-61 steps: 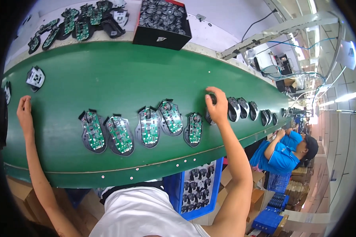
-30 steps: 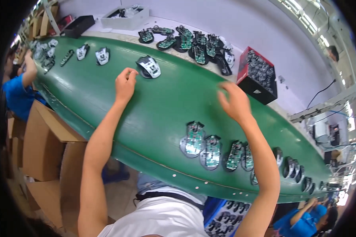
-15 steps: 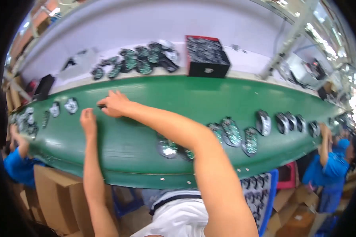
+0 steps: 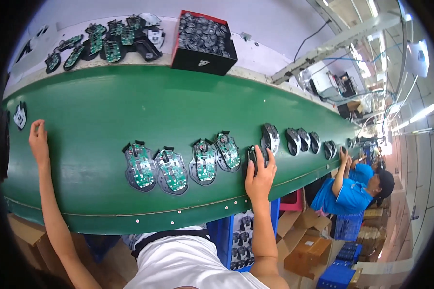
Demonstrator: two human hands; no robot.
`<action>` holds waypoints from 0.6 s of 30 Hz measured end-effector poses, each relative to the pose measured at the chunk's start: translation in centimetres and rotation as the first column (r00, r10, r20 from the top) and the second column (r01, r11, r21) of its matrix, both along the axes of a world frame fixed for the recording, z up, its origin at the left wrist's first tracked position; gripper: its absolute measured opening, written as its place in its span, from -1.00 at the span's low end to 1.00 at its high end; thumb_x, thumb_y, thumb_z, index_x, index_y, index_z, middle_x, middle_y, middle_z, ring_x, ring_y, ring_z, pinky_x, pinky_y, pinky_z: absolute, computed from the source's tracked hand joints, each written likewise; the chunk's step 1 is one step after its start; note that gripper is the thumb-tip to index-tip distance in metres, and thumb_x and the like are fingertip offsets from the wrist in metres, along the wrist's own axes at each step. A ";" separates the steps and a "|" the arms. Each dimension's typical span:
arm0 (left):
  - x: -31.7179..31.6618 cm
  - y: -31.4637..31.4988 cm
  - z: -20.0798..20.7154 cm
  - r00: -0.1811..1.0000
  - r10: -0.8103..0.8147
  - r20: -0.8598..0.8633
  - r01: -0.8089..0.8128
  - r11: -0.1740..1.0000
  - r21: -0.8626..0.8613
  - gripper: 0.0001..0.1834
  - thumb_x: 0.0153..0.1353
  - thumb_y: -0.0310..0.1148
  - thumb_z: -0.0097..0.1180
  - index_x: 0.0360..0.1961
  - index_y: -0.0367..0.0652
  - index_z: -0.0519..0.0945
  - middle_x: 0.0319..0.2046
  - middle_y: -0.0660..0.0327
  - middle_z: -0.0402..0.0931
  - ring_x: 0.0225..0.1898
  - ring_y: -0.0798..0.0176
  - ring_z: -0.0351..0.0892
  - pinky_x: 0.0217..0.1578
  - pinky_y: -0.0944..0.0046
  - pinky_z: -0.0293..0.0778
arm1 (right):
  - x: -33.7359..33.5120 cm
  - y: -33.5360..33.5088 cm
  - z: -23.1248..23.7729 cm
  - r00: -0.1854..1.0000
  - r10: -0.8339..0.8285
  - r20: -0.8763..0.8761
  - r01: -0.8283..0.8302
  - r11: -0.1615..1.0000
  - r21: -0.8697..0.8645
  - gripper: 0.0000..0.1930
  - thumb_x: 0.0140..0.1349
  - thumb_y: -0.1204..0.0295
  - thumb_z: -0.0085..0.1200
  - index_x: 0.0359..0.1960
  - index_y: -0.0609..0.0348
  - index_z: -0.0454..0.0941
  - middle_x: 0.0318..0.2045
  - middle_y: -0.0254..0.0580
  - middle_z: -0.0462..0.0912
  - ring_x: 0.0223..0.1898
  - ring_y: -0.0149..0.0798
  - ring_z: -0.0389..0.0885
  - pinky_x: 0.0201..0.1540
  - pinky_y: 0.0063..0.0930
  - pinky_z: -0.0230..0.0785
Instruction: The person assembles computer mice on a conveyor belt by taking scroll wheels from a box, installing them onto mouse circuit board bases, and fitting top shells onto the bases by hand.
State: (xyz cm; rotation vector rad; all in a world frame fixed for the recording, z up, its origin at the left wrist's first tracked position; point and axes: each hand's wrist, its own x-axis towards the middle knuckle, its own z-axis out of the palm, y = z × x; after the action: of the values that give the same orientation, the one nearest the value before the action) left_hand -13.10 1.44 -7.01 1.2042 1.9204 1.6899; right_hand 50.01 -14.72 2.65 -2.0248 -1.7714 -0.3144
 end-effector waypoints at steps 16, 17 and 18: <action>-1.0 -0.2 0.0 0.993 -0.075 0.087 0.080 0.995 -0.062 -0.82 0.44 -0.29 0.03 -0.10 -0.12 0.60 -0.48 0.51 0.24 -0.49 0.61 0.09 -0.50 0.48 -0.02 | 0.7 0.8 -1.1 1.000 -0.012 0.014 0.014 0.993 -0.116 -0.56 0.42 0.39 -0.10 0.29 0.29 0.35 0.31 0.19 0.30 0.25 0.25 0.33 0.28 0.02 0.20; -1.2 -0.2 -0.2 0.992 -0.078 0.095 0.086 0.993 -0.076 -0.82 0.44 -0.29 0.03 -0.10 -0.12 0.60 -0.48 0.51 0.24 -0.49 0.61 0.09 -0.50 0.48 -0.02 | 0.5 0.8 -0.9 0.999 -0.018 0.028 0.021 0.993 -0.119 -0.57 0.46 0.35 -0.17 0.28 0.31 0.36 0.30 0.18 0.31 0.26 0.24 0.32 0.30 -0.02 0.18; -1.2 -0.3 0.1 0.996 -0.077 0.049 0.082 0.992 -0.101 -0.81 0.45 -0.28 0.02 -0.09 -0.12 0.60 -0.49 0.51 0.24 -0.49 0.61 0.09 -0.50 0.49 -0.02 | 0.7 0.8 -0.8 0.999 -0.018 0.034 0.022 0.991 -0.131 -0.57 0.46 0.35 -0.17 0.28 0.31 0.36 0.30 0.18 0.31 0.26 0.24 0.32 0.30 -0.02 0.18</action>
State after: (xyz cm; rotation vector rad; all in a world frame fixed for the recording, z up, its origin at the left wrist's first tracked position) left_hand -14.27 1.18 -6.91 1.1781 1.8827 1.5457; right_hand 50.67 -13.94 1.89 -2.1406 -1.8362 -0.2435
